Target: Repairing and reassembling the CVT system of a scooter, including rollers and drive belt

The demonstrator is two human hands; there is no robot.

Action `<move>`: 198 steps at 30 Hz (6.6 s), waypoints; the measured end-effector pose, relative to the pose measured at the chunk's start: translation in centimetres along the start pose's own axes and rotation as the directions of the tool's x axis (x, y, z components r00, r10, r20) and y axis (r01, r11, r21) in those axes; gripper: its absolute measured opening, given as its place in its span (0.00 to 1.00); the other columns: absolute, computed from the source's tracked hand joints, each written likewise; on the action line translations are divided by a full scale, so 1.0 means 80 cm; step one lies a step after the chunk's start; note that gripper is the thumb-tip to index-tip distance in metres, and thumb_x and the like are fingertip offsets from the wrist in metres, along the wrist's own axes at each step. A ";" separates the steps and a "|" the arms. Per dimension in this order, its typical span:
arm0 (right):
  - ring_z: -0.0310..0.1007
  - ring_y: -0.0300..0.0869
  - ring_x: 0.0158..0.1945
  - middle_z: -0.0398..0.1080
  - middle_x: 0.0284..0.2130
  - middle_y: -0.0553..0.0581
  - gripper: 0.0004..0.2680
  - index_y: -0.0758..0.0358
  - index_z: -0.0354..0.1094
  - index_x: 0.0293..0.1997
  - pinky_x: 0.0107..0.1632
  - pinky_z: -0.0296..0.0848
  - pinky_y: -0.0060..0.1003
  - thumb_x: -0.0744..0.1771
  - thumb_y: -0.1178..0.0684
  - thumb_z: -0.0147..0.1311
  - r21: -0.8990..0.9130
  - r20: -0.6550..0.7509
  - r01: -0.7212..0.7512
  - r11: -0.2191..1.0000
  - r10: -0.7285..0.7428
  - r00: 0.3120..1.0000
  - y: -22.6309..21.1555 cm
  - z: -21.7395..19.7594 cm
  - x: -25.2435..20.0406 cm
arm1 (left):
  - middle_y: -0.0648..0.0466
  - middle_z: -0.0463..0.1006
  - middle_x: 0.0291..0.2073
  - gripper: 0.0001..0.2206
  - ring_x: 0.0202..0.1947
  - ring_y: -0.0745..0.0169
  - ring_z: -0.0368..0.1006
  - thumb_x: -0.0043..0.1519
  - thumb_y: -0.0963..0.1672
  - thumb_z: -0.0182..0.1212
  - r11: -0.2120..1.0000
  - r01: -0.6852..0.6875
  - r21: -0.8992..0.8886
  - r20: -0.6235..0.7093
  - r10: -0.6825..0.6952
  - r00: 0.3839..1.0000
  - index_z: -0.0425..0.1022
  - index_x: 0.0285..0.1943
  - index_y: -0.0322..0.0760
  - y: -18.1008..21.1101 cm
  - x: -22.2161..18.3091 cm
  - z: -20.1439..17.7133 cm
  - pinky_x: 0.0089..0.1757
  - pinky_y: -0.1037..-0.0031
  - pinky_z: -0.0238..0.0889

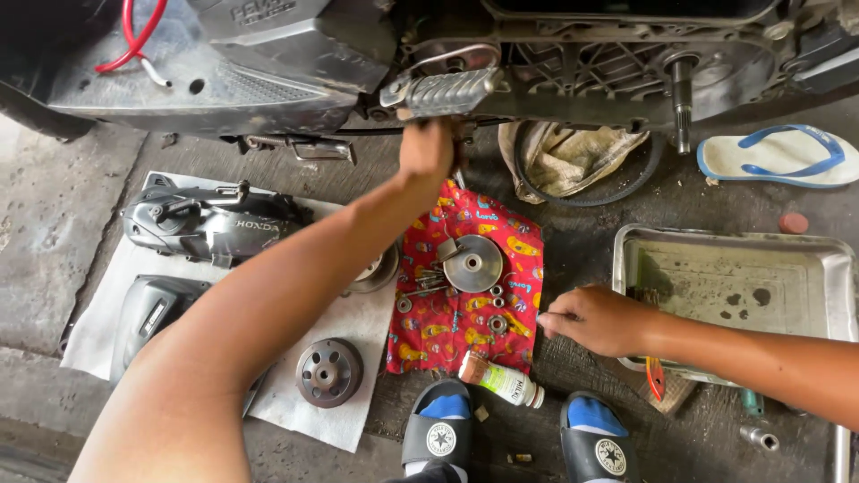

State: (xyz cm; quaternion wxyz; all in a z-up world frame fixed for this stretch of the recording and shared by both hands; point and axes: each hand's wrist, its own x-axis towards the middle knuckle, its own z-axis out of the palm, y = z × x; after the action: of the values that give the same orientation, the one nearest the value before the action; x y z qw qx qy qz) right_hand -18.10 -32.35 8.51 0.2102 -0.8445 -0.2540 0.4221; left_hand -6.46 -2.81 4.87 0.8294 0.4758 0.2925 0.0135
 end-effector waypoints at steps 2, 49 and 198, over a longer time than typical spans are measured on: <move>0.84 0.52 0.38 0.83 0.28 0.55 0.14 0.55 0.81 0.24 0.47 0.78 0.46 0.65 0.41 0.54 -0.016 0.037 -0.005 1.000 0.005 0.999 0.010 0.007 0.006 | 0.53 0.71 0.07 0.20 0.25 0.44 0.80 0.59 0.59 0.54 0.544 -0.211 0.812 0.062 0.279 0.958 0.80 0.24 0.51 -0.026 -0.029 -0.032 0.35 0.55 0.70; 0.78 0.62 0.39 0.77 0.39 0.74 0.26 0.64 0.70 0.51 0.43 0.76 0.58 0.61 0.30 0.45 0.899 0.302 -0.291 0.327 0.019 0.953 -0.036 -0.046 0.094 | 0.36 0.77 0.57 0.30 0.59 0.39 0.74 0.59 0.51 0.66 0.634 -0.322 0.703 0.551 -0.200 0.810 0.65 0.69 0.36 -0.024 -0.155 -0.110 0.57 0.48 0.68; 0.80 0.57 0.40 0.77 0.33 0.62 0.01 0.68 0.75 0.26 0.46 0.77 0.45 0.59 0.62 0.59 -0.010 -0.466 0.566 0.825 -0.504 0.727 -0.051 0.161 0.188 | 0.46 0.79 0.36 0.19 0.41 0.36 0.78 0.53 0.49 0.70 -0.115 -0.321 0.940 0.323 -0.001 0.946 0.69 0.48 0.41 -0.077 -0.239 -0.348 0.39 0.45 0.72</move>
State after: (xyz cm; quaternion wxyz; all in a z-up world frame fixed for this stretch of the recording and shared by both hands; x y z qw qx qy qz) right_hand -21.93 -18.19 -5.42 0.4311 -0.7928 -0.4028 0.1527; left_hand -37.74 9.81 -1.49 0.2241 0.9603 0.0532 -0.1575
